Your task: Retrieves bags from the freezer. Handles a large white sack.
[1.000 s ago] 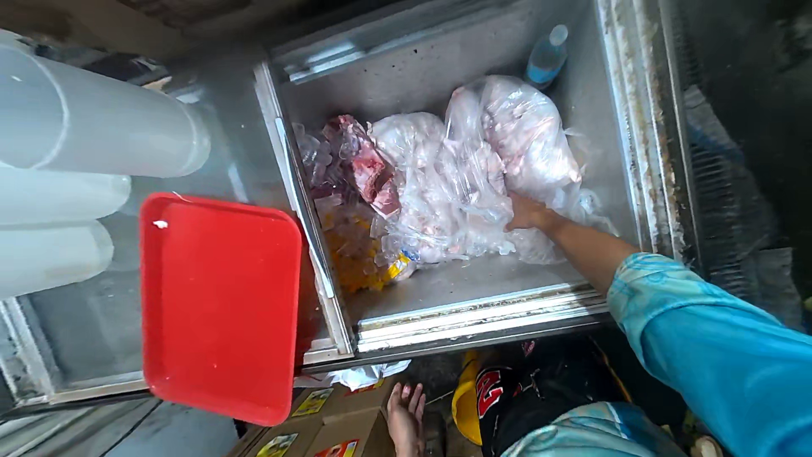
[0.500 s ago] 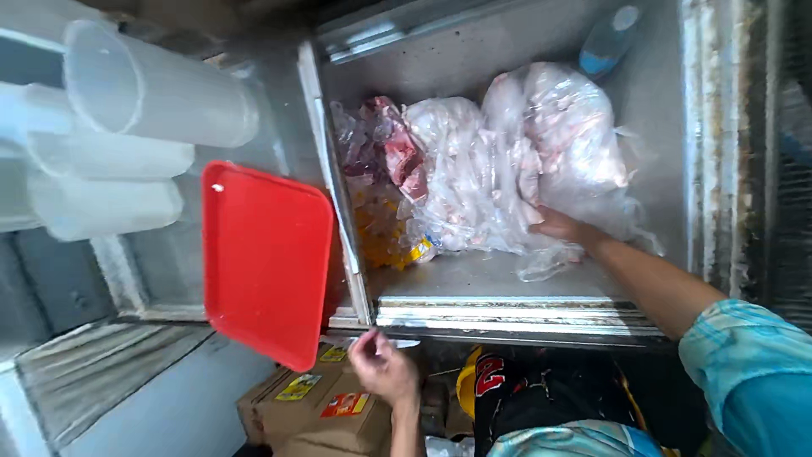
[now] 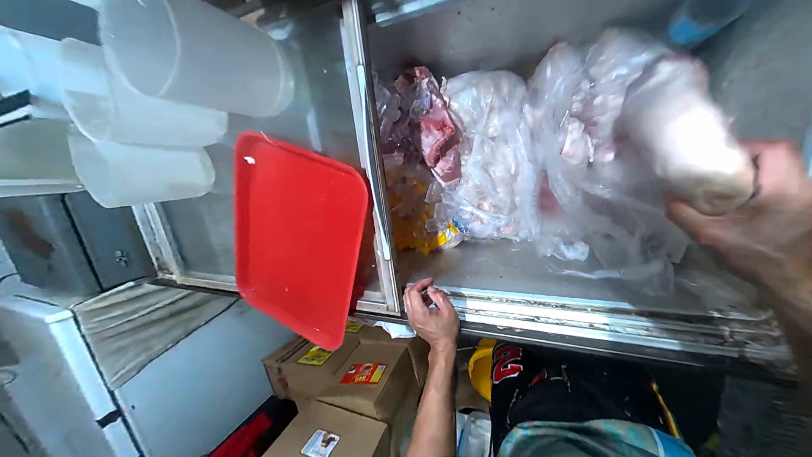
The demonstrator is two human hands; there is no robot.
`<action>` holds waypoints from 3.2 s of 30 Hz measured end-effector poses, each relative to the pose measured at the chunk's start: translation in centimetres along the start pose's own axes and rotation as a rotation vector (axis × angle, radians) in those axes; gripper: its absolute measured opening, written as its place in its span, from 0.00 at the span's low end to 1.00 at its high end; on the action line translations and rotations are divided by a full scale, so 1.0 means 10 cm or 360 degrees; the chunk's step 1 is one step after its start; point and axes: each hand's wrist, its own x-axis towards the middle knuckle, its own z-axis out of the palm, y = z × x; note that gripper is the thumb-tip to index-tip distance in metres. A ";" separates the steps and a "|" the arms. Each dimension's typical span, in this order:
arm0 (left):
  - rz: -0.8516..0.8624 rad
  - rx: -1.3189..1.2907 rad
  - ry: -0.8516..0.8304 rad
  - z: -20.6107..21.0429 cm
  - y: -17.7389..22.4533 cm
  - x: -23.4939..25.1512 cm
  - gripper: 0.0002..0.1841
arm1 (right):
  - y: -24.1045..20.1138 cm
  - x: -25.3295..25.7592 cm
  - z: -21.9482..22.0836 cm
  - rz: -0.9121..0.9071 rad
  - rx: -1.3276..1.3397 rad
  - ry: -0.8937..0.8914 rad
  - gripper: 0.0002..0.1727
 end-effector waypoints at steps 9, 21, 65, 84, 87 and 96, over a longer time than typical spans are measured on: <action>0.0012 -0.0026 -0.0109 0.01 0.00 -0.01 0.15 | -0.74 0.41 1.75 -0.0263 0.1184 -0.1088 0.36; 0.0000 -0.0168 -0.0143 0.00 0.01 0.01 0.15 | -2.32 -0.02 3.61 -0.0211 0.0658 -0.2143 0.24; 0.0024 -0.0197 -0.0317 0.00 0.02 0.03 0.13 | -1.92 1.33 3.90 0.0170 0.1844 -0.1029 0.51; 0.0096 -0.0101 -0.0180 0.00 0.03 0.02 0.16 | -0.83 1.79 1.96 -0.0401 0.0841 -0.0271 0.22; 0.0065 -0.0075 -0.0134 0.01 0.04 0.02 0.16 | 0.18 1.90 1.70 0.0319 0.0283 -0.0325 0.25; 0.0042 0.0005 -0.0092 0.04 0.02 0.00 0.15 | 0.25 1.31 2.56 0.0339 0.0012 -0.0592 0.50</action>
